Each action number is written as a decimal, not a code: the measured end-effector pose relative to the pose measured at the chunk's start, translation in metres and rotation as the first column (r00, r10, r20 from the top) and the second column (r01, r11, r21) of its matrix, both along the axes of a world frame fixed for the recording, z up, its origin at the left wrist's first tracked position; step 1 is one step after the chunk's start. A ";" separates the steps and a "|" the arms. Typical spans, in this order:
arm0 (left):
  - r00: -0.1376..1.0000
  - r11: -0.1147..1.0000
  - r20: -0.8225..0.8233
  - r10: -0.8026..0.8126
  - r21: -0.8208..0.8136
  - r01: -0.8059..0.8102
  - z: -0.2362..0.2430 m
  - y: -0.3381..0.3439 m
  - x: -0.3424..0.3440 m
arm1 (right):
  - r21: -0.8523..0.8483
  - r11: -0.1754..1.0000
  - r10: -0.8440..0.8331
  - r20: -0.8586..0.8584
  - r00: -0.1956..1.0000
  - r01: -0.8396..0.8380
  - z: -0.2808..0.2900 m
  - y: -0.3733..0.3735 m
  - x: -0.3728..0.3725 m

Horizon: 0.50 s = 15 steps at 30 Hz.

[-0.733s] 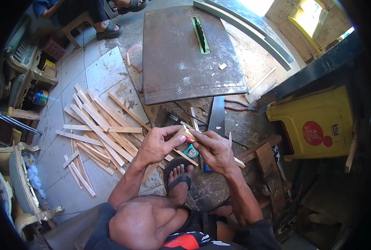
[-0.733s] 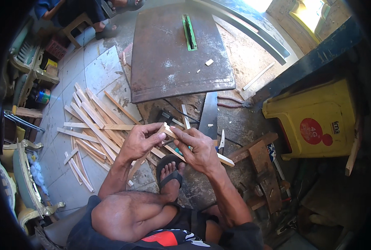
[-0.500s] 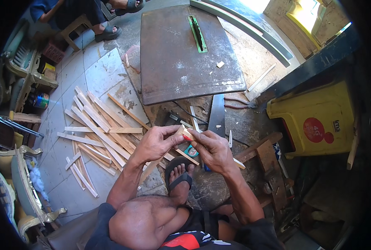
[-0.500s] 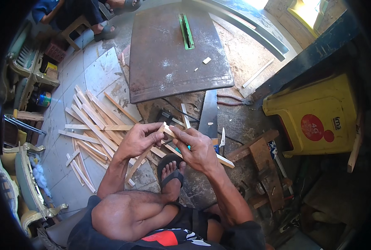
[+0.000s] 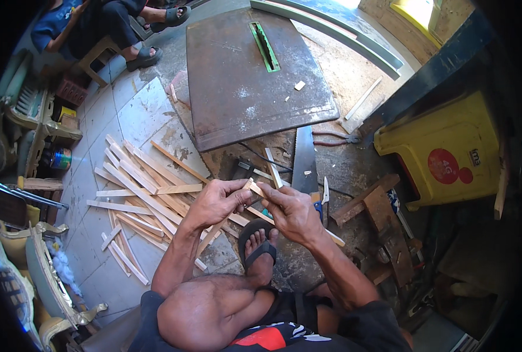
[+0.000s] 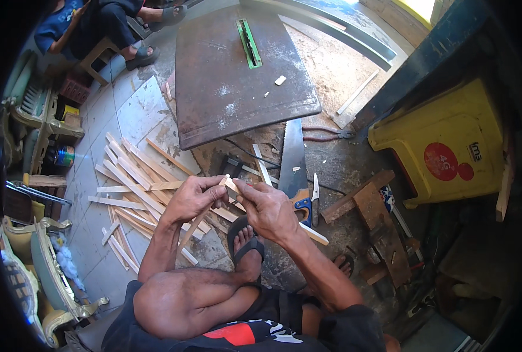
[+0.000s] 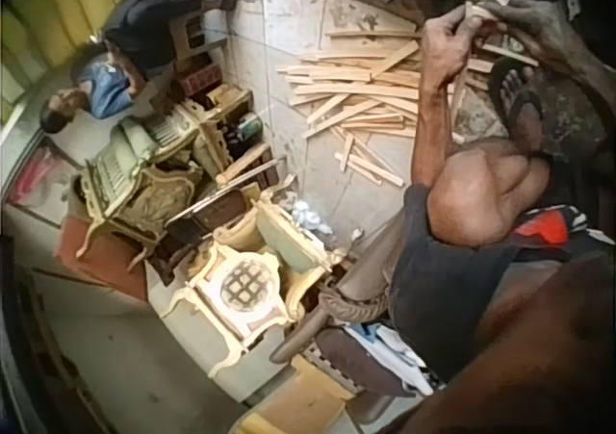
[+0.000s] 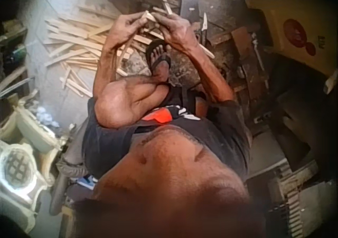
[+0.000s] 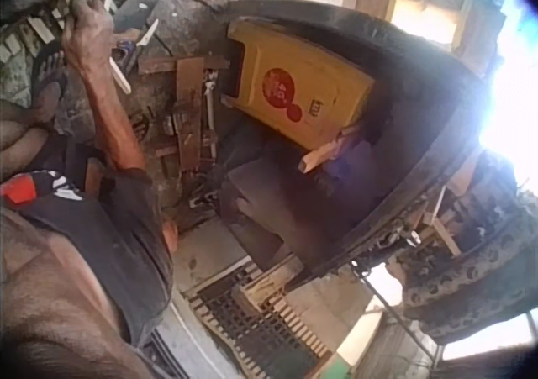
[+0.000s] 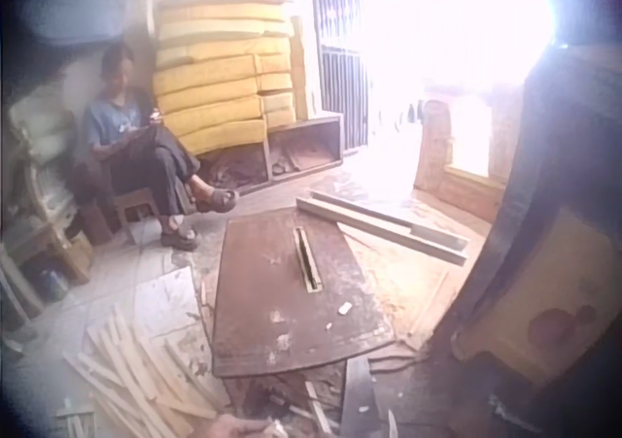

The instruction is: The person cuts a small wooden slat with a hand saw, then uses a utility knife to shave edges, and finally stacks multiple slats together.

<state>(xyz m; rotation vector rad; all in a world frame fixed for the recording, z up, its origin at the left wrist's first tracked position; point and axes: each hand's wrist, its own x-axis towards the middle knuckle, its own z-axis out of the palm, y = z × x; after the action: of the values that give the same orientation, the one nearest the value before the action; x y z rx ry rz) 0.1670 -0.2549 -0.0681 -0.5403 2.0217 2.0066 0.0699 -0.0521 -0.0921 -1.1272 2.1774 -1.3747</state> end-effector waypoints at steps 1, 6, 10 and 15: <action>1.000 1.000 -0.006 -0.007 0.005 0.007 -0.003 -0.002 0.000 | 0.037 0.999 0.006 -0.013 1.000 -0.005 0.001 0.000 -0.001; 0.994 0.986 0.107 -0.012 0.166 -0.006 -0.032 -0.001 -0.002 | 0.302 0.952 0.051 -0.025 0.998 -0.042 0.021 0.001 -0.014; 0.987 0.929 0.161 0.015 0.363 -0.074 -0.040 -0.001 -0.002 | 0.385 0.917 0.117 0.004 0.993 -0.109 0.033 -0.004 -0.029; 0.979 0.883 0.194 0.065 0.446 -0.147 -0.036 0.006 -0.010 | 0.434 0.889 0.141 0.044 0.989 -0.146 0.040 0.000 -0.037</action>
<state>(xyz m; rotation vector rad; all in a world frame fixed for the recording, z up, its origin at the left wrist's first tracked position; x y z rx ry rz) 0.1566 -0.2487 -0.1039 -0.6999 1.3722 2.3063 0.0327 -0.0522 -0.0518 -1.0715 2.1902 -0.7684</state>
